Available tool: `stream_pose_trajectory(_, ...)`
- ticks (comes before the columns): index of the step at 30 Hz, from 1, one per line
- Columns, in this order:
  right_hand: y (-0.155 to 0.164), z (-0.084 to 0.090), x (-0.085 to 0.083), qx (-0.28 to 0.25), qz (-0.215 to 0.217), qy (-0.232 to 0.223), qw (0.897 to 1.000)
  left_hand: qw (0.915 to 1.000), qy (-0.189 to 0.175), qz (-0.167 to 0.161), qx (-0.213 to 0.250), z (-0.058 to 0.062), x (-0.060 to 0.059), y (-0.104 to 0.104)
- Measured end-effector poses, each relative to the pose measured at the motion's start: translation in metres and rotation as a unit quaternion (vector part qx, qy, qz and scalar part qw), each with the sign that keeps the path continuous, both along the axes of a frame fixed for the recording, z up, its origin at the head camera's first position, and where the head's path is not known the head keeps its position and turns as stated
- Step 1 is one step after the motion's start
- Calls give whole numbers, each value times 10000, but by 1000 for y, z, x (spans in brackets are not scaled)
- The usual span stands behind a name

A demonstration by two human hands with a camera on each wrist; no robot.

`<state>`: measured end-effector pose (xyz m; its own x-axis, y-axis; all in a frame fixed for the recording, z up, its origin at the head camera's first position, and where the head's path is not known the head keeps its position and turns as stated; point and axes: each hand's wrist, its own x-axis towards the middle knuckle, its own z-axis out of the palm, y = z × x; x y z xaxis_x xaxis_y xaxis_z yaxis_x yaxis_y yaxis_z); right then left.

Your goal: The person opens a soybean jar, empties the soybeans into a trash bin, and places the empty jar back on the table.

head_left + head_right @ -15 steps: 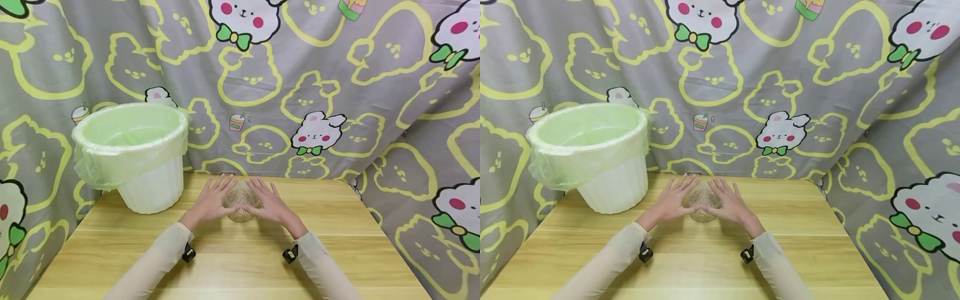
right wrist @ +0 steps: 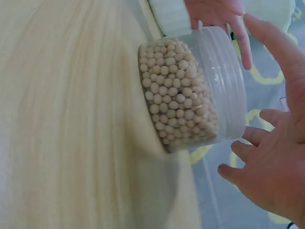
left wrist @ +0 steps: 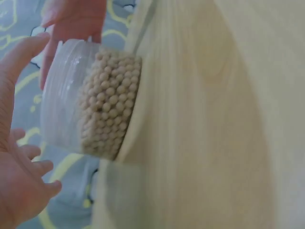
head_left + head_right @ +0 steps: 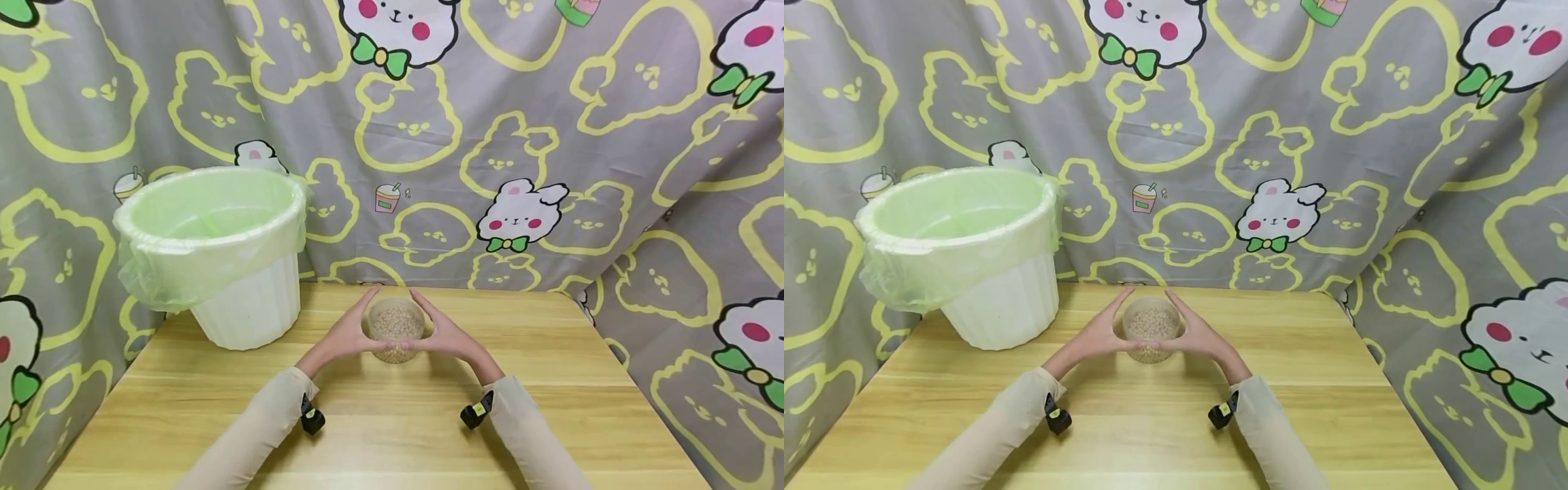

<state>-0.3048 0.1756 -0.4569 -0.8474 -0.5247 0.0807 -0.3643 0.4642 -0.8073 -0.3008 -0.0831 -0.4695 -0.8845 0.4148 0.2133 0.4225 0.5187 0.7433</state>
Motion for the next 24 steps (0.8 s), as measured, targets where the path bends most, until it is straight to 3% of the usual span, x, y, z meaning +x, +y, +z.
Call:
stream_pose_trajectory(4,1,-7,-6,-685,129,-601,9958,9903,-890,8,1068,-10,-1,2)
stream_pose_trajectory(9,2,-19,-12,-1367,122,-1323,9817,9746,-1427,-177,1716,-23,-4,5)
stream_pose_trajectory(14,3,-32,-16,-1434,204,-1604,9764,9679,-1530,-461,1938,-34,-5,5)
stream_pose_trajectory(20,2,-42,-20,-1499,675,-1333,9774,9701,-1488,-467,1861,-38,-5,3)
stream_pose_trajectory(24,1,-43,-21,-1338,645,-1169,9820,9742,-1487,-391,1649,-39,-10,2)
